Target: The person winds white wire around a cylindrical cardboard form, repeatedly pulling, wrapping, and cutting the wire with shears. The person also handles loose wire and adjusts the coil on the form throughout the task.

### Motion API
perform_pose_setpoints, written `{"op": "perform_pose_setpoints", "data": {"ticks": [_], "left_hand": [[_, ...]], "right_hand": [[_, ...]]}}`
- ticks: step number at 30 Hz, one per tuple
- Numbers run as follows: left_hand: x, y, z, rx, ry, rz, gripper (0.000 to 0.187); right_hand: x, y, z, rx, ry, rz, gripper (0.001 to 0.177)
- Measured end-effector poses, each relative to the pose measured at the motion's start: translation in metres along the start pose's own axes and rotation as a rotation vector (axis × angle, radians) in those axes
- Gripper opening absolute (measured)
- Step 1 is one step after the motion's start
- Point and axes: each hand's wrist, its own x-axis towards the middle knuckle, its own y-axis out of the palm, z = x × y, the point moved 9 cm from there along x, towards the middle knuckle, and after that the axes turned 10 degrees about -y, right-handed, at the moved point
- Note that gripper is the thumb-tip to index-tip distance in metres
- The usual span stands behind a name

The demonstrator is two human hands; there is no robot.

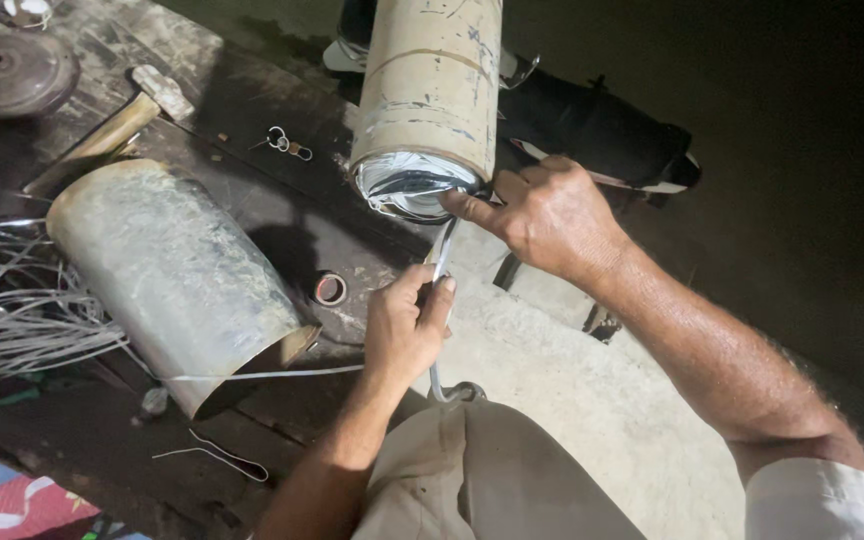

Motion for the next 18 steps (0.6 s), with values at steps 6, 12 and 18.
{"op": "perform_pose_setpoints", "data": {"ticks": [6,12,18], "left_hand": [[-0.004,-0.021,-0.014,0.134,0.21,-0.068,0.012],[0.037,-0.032,-0.009,0.322,0.463,-0.283,0.011],[0.03,-0.013,-0.004,0.232,0.526,-0.29,0.015]], "right_hand": [[-0.003,0.001,0.002,0.05,0.02,-0.046,0.053],[-0.004,-0.001,0.005,0.055,0.022,-0.121,0.055],[-0.005,0.0,0.001,0.119,0.074,-0.153,0.046]]}}
